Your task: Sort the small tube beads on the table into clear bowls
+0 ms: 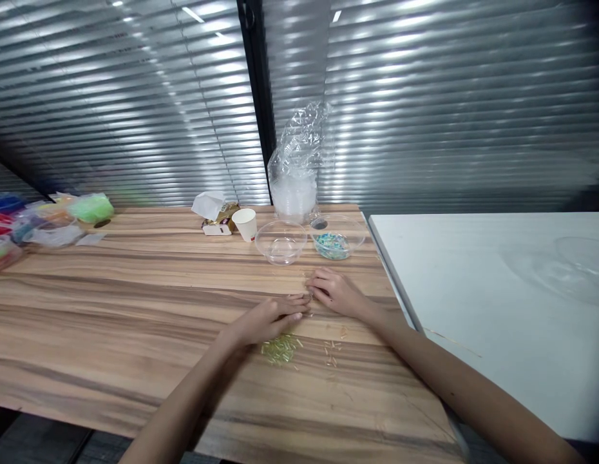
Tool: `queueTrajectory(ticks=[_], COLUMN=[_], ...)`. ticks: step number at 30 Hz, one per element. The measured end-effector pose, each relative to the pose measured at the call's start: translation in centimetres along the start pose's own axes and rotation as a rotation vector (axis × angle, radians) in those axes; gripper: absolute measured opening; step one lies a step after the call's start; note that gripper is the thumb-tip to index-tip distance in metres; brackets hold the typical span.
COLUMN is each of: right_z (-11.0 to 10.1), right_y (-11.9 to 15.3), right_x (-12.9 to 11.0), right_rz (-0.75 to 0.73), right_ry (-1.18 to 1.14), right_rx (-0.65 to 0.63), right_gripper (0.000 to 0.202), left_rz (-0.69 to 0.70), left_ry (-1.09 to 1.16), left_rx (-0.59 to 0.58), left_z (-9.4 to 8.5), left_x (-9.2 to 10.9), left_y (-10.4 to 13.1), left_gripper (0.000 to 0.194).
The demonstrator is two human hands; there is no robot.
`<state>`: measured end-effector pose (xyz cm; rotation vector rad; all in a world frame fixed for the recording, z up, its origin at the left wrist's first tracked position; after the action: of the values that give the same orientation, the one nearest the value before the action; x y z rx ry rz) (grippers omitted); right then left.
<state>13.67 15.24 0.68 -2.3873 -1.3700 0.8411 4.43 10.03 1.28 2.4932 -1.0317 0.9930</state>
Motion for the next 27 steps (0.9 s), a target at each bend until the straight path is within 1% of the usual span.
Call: queueTrajectory(ticks=[5,7,9,12,14,17,20,23,25,27], right_z=[0.1,0.1,0.1,0.0,0.0,0.0,-0.2,-0.4,-0.4,-0.3], right_y=[0.1,0.1,0.1,0.0,0.0,-0.1,-0.2,-0.2,-0.2,-0.1], right_x=[0.1,0.1,0.1,0.0,0.0,-0.2,-0.2,-0.2,-0.1,-0.1], right_rz=[0.001,0.001,-0.001,-0.004,-0.009,-0.025,-0.024,-0.006,0.001,0.002], right_ry=[-0.001,-0.004,-0.008,-0.015,-0.015,-0.014,-0.019,-0.027,-0.029,-0.024], right_rx=[-0.005,-0.004,-0.004,-0.001,0.003,0.004,0.007,0.019,0.019,0.013], right_gripper=[0.020,0.020,0.020,0.020,0.019,0.020,0.019,0.020,0.021,0.022], left_rz=[-0.156,-0.181,-0.180,-0.187,-0.188,-0.172,-0.141,-0.153,-0.165,-0.155], left_ry=[0.267,0.353,0.444,0.543,0.552,0.543,0.498,0.384,0.346,0.354], left_rx=[-0.136,-0.166,-0.153,-0.065,-0.026,-0.043,-0.129,-0.243,-0.281,-0.305], left_z=[-0.6,-0.8,-0.9,-1.3,-1.3,-0.8,0.1,1.1,1.2,1.0], left_x=[-0.9,-1.3,-1.8,-3.0,-3.5,-3.0,-1.9,-1.3,-1.2,-1.0], left_y=[0.7,0.9,0.9,0.9,0.9,0.9,0.8,0.9,1.0,1.1], left_gripper=[0.046,0.050,0.055,0.060,0.060,0.062,0.068,0.066,0.065,0.064])
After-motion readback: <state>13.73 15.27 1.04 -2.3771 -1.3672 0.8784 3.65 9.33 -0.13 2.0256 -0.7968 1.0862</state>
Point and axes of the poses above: each hand's wrist, its own y-axis away from the middle knuckle, its own z-axis out of the palm, x = y × z, the point moved 9 cm from there along -y, towards the middle knuckle, and after that the axes turned 1 degree about -z, right-handed, at the moved point
